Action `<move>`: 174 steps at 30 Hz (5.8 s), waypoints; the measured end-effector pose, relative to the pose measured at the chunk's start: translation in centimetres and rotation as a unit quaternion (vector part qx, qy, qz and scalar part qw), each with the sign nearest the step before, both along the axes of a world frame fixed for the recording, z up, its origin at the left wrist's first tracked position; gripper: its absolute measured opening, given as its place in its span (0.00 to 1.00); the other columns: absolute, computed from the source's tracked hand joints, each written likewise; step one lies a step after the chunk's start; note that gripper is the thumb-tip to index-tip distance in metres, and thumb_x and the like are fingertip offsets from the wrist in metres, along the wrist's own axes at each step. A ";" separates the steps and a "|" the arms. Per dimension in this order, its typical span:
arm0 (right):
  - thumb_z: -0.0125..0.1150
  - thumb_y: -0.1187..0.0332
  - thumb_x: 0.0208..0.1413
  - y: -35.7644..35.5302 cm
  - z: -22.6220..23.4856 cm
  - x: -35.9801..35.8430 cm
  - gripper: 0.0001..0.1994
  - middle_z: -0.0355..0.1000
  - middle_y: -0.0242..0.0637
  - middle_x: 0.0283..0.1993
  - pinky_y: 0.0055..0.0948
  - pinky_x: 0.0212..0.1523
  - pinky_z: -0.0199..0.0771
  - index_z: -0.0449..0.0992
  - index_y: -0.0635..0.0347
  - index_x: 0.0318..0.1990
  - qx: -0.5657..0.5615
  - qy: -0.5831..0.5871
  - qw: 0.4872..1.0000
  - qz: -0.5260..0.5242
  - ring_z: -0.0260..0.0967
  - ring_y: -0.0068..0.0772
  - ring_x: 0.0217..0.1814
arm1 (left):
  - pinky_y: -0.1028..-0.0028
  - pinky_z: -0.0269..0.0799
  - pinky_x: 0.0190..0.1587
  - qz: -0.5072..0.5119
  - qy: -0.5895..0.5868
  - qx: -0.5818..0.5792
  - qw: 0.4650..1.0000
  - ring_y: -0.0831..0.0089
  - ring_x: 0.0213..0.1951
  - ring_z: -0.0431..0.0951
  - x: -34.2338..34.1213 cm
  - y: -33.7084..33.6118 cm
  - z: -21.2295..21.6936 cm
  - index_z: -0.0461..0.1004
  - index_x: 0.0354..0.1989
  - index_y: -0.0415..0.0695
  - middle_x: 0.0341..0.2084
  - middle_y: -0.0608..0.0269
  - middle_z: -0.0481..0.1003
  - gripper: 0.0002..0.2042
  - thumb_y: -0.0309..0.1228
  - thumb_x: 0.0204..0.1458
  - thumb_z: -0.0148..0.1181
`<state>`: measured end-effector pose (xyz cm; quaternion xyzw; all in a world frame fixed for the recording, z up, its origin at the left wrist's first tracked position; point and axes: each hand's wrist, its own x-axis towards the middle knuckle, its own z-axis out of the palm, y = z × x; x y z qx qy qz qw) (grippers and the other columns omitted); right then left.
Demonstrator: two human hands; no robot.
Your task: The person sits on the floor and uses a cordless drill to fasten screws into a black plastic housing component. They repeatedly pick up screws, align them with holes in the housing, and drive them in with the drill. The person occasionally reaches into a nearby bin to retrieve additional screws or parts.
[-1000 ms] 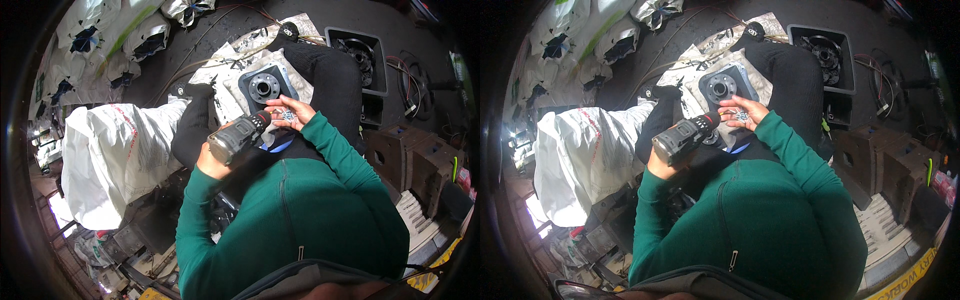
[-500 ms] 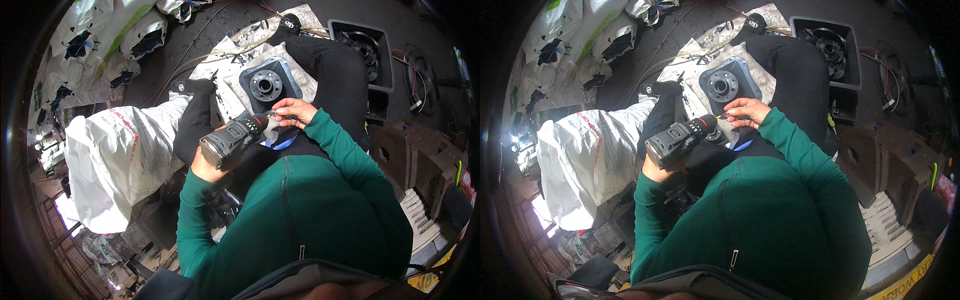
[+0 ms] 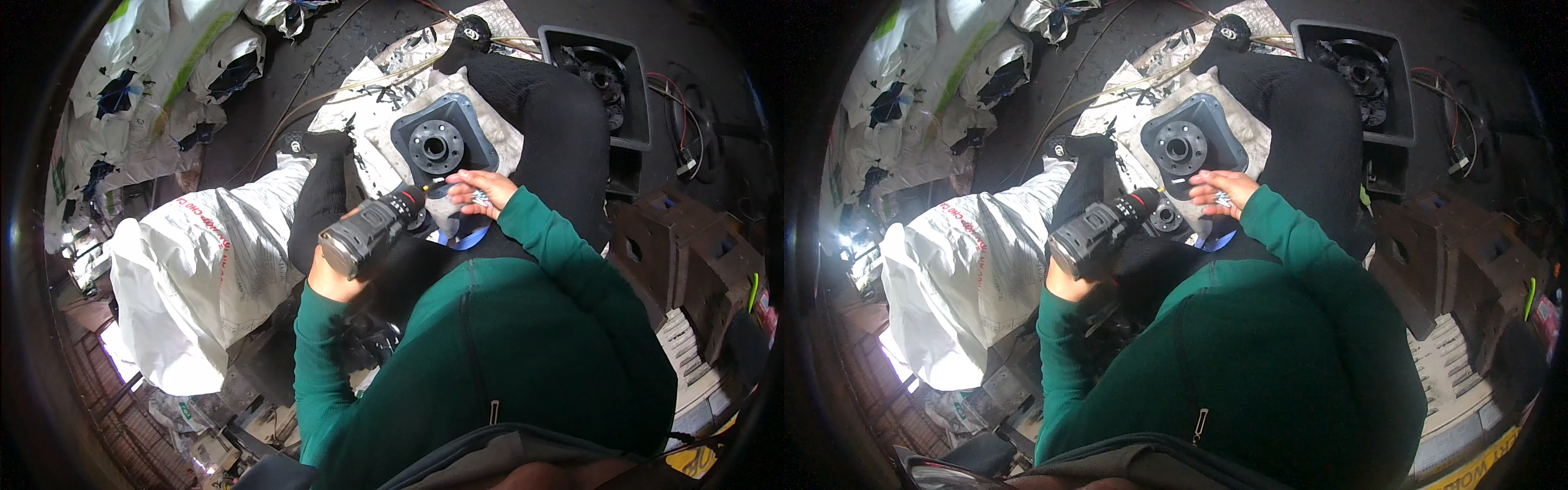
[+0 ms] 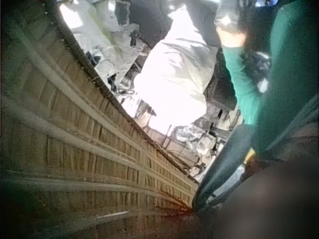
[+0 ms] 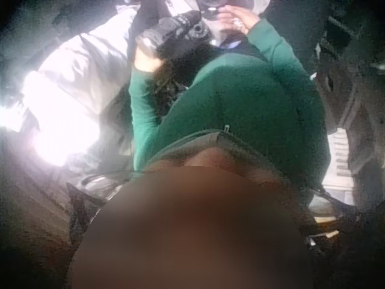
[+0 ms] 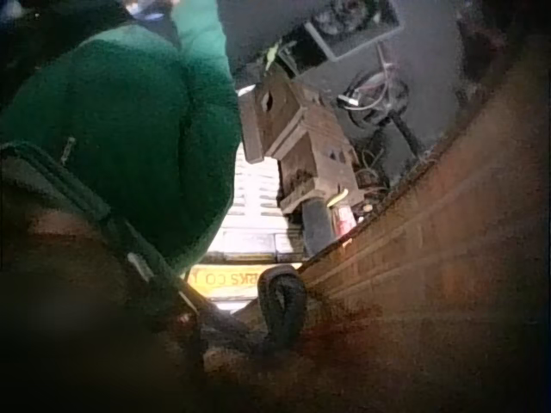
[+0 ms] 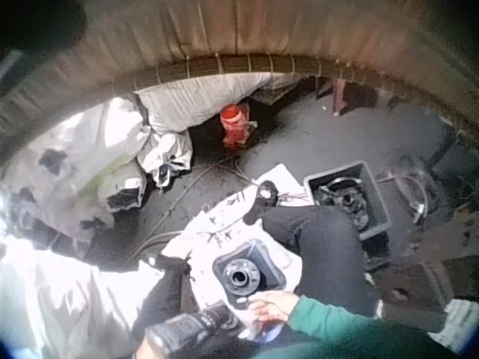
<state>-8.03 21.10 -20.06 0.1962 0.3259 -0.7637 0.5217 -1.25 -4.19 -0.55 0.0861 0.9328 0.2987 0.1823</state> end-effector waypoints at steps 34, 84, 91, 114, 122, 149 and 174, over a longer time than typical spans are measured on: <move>0.63 0.63 0.56 -2.2 -2.8 -2.4 0.15 0.72 0.31 0.32 0.15 0.18 0.59 0.74 0.62 0.46 0.200 0.043 0.974 -0.098 0.69 0.17 0.28 | 0.69 0.71 0.50 0.088 -0.199 -0.085 0.972 0.56 0.47 0.77 -7.7 3.0 -2.3 0.66 0.55 0.40 0.44 0.50 0.76 0.33 0.19 0.32 0.64; 0.53 0.67 0.62 0.0 3.4 2.4 0.09 0.69 0.48 0.55 0.25 0.32 0.84 0.67 0.59 0.46 -0.124 -0.074 0.983 -0.111 0.76 0.32 0.43 | 0.69 0.75 0.39 0.057 0.050 0.072 0.995 0.63 0.36 0.79 4.1 4.4 -0.7 0.72 0.47 0.39 0.36 0.56 0.77 0.20 0.24 0.41 0.64; 0.53 0.65 0.63 0.0 3.0 2.0 0.10 0.73 0.42 0.50 0.22 0.35 0.83 0.67 0.61 0.45 -0.105 -0.044 0.989 -0.093 0.74 0.27 0.43 | 0.71 0.76 0.37 0.000 0.115 -0.007 0.993 0.65 0.33 0.80 3.0 4.6 -0.3 0.69 0.52 0.38 0.36 0.58 0.78 0.24 0.24 0.43 0.64; 0.69 0.66 0.51 -3.6 -4.1 0.6 0.13 0.72 0.28 0.29 0.22 0.38 0.64 0.77 0.65 0.40 0.174 0.049 0.971 -0.155 0.65 0.18 0.35 | 0.67 0.74 0.43 0.034 -0.067 -0.053 0.996 0.55 0.42 0.79 -6.3 5.1 -2.4 0.69 0.53 0.43 0.40 0.52 0.77 0.26 0.27 0.41 0.65; 0.67 0.67 0.52 -4.6 -6.2 0.6 0.10 0.71 0.25 0.27 0.19 0.33 0.63 0.76 0.65 0.31 0.142 0.122 0.973 -0.132 0.62 0.14 0.29 | 0.61 0.75 0.37 0.020 -0.099 -0.082 0.992 0.50 0.35 0.79 -8.7 6.4 -2.4 0.66 0.55 0.50 0.33 0.52 0.78 0.27 0.30 0.43 0.64; 0.68 0.62 0.52 -1.8 -4.0 -1.4 0.15 0.59 0.19 0.17 0.19 0.20 0.48 0.69 0.56 0.20 0.215 0.189 0.955 -0.078 0.50 0.12 0.20 | 0.60 0.75 0.43 0.095 -0.066 0.077 0.990 0.50 0.40 0.79 5.8 4.0 -1.2 0.61 0.62 0.57 0.40 0.52 0.77 0.34 0.30 0.42 0.64; 0.52 0.46 0.59 -19.6 -11.1 3.6 0.24 0.79 0.45 0.37 0.42 0.48 0.71 0.80 0.58 0.45 0.086 0.445 0.742 0.494 0.76 0.38 0.45 | 0.57 0.70 0.51 0.297 -0.053 0.131 0.944 0.50 0.49 0.72 25.9 0.1 -5.4 0.52 0.68 0.60 0.48 0.50 0.67 0.42 0.29 0.41 0.66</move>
